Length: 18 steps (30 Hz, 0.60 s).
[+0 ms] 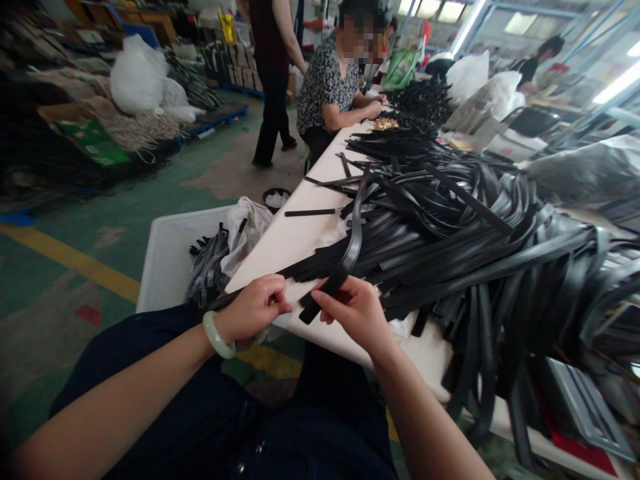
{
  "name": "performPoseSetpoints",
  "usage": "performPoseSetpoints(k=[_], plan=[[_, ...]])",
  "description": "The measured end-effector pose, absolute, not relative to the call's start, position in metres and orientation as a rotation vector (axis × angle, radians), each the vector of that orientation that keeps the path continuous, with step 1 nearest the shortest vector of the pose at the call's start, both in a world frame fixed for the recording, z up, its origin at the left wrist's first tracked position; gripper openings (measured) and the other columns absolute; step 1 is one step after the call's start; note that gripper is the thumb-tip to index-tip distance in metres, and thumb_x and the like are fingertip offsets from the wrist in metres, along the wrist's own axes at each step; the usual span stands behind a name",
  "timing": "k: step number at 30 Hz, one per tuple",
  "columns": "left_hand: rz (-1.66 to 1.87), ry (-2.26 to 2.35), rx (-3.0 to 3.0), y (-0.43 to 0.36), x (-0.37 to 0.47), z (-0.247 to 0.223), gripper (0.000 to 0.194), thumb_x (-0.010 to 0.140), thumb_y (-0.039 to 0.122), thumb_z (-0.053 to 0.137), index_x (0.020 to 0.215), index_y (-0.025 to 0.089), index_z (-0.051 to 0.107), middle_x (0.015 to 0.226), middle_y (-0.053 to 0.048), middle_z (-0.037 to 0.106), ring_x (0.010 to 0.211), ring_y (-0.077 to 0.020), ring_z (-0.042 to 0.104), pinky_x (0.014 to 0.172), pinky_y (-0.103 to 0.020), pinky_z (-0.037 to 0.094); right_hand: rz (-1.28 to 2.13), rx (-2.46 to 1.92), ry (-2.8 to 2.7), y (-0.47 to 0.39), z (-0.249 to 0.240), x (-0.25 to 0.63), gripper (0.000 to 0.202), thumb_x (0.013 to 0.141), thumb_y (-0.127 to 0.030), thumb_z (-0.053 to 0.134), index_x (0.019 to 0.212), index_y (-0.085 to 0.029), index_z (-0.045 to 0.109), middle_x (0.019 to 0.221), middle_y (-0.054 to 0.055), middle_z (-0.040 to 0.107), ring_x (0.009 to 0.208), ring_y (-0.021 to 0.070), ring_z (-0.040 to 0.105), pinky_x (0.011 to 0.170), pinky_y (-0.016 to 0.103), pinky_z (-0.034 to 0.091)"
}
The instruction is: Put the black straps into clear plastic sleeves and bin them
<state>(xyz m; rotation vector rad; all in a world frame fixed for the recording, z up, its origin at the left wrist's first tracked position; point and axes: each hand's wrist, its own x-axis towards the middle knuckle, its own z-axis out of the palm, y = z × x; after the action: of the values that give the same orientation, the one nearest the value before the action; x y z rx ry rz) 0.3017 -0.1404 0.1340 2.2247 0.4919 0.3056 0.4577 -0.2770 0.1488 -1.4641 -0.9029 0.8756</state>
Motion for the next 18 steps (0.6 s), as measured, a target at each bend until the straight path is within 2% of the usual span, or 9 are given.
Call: performPoseSetpoints(k=[3,8,12,18], plan=[[0.323,0.486,2.196,-0.142,0.302,0.134,0.026,0.071,0.014,0.072,0.058,0.015,0.05,0.065,0.003,0.047,0.063,-0.011,0.044,0.061,-0.024,0.033,0.843,-1.455,-0.889,-0.277,0.142,0.456,0.026,0.074,-0.039,0.075,0.083,-0.015,0.067,0.054,0.0,0.061,0.046,0.0127,0.057,0.044,0.025,0.051],[0.314,0.476,2.204,-0.142,0.303,0.131,0.028,0.071,0.013,0.073,0.057,0.015,0.049,0.066,0.003,0.047,0.065,-0.0111,0.045,0.062,-0.024,0.032,0.849,-1.525,-0.929,-0.28,0.135,0.45,0.023,0.072,-0.036,0.077,0.079,-0.016,0.068,0.057,0.0,0.062,0.043,0.0101,0.054,0.039,0.021,0.045],[0.322,0.442,2.247,-0.142,0.303,0.129,0.028,0.073,0.015,0.073,0.057,0.015,0.049,0.067,0.002,0.047,0.068,-0.0124,0.046,0.063,-0.025,0.032,0.709,-1.442,-0.856,-0.284,0.134,0.448,0.015,0.077,-0.032,0.074,0.081,-0.018,0.068,0.056,-0.001,0.061,0.044,0.0106,0.055,0.042,0.022,0.046],[0.286,0.435,2.276,-0.143,0.304,0.129,0.029,0.072,0.016,0.075,0.059,0.016,0.048,0.069,0.001,0.049,0.07,-0.0136,0.047,0.065,-0.025,0.034,0.563,-1.507,-1.002,-0.286,0.142,0.447,0.01,0.08,-0.029,0.07,0.08,-0.019,0.068,0.071,0.002,0.065,0.047,0.0107,0.056,0.042,0.023,0.046]])
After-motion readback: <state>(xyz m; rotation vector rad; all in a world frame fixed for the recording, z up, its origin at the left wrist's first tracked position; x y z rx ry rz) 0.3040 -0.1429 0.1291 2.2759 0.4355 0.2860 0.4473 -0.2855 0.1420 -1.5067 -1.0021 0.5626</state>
